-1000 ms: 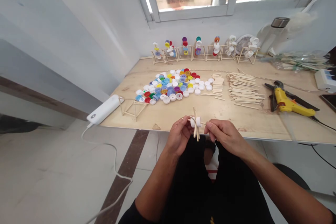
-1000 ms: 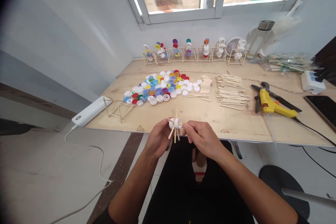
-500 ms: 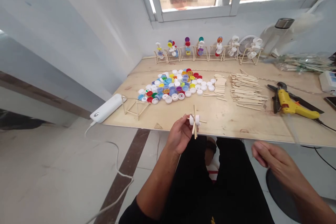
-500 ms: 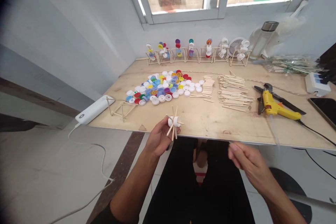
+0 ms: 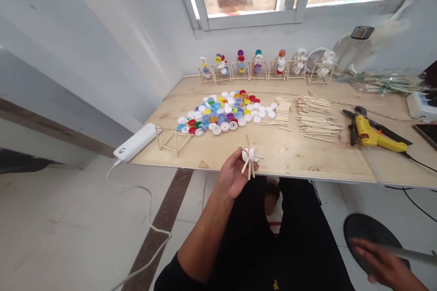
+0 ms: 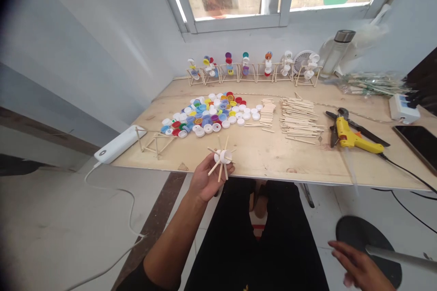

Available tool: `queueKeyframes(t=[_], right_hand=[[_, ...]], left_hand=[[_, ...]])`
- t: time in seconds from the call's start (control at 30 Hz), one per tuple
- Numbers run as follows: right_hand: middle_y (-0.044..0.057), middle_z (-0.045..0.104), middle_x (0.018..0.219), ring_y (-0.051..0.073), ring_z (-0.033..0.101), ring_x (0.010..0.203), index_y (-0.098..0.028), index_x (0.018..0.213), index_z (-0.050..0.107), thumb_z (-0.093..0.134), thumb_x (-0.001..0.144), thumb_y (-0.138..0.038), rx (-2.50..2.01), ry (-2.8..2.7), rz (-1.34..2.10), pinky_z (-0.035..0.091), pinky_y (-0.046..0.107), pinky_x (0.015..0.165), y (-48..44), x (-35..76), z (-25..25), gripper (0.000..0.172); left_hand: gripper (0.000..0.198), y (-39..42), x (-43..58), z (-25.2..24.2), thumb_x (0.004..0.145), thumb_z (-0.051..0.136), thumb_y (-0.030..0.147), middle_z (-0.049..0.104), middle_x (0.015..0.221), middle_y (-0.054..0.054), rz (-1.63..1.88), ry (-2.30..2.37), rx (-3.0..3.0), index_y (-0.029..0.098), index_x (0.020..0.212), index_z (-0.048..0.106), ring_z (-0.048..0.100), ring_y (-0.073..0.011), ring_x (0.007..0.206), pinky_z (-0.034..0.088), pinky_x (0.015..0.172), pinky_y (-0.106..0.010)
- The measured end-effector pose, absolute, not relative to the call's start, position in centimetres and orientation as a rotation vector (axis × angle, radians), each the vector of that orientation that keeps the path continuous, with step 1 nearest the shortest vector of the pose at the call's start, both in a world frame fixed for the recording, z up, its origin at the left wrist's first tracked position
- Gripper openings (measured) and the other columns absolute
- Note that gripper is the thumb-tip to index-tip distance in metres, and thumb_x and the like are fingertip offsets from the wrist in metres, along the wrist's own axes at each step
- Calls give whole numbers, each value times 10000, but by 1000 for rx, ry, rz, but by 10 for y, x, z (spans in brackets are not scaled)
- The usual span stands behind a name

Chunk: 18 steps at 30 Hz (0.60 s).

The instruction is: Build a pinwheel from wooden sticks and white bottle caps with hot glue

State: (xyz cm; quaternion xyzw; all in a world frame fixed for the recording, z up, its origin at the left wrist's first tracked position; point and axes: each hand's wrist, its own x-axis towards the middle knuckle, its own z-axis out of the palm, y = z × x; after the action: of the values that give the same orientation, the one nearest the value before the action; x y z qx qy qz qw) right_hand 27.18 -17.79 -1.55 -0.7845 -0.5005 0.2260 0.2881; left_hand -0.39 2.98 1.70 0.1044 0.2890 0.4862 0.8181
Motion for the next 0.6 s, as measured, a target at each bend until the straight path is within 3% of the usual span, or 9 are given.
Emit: queueKeyframes(t=[0.1,0.17,0.4,0.6], right_hand=[[83,695,850,241,660,691,-300,965,691,491,879,-464,-2009,-1372,761,545,359,564,-160,281,-15,273],[59,713,799,199,630,574,-268,999,697,546,828,-506,-1948,-1436,806,543,334,552,-137,279,-2,330],[32,714,889,149,641,701,-245,1021,668,550,858,-385,-1520,-1663,633,520,251,655,-60,197,61,245],[30,689,807,137,584,632,-211,952,672,510,885,-368,-1469,-1761,644,474,249,608,-37,162,58,234]], left_hand=[[149,29,-3,20,790,610,248,628,652,-28,1033,621,225,144,683,613,584,-145,571,471,580,-283],[150,28,-2,21,790,611,250,629,655,-26,1030,623,223,146,682,613,579,-140,567,471,582,-283],[119,23,1,24,766,650,242,624,650,-9,1082,637,324,133,719,651,582,-126,571,468,575,-260],[197,18,4,23,740,688,294,633,651,-27,1074,657,484,98,746,684,572,-117,605,454,594,-234]])
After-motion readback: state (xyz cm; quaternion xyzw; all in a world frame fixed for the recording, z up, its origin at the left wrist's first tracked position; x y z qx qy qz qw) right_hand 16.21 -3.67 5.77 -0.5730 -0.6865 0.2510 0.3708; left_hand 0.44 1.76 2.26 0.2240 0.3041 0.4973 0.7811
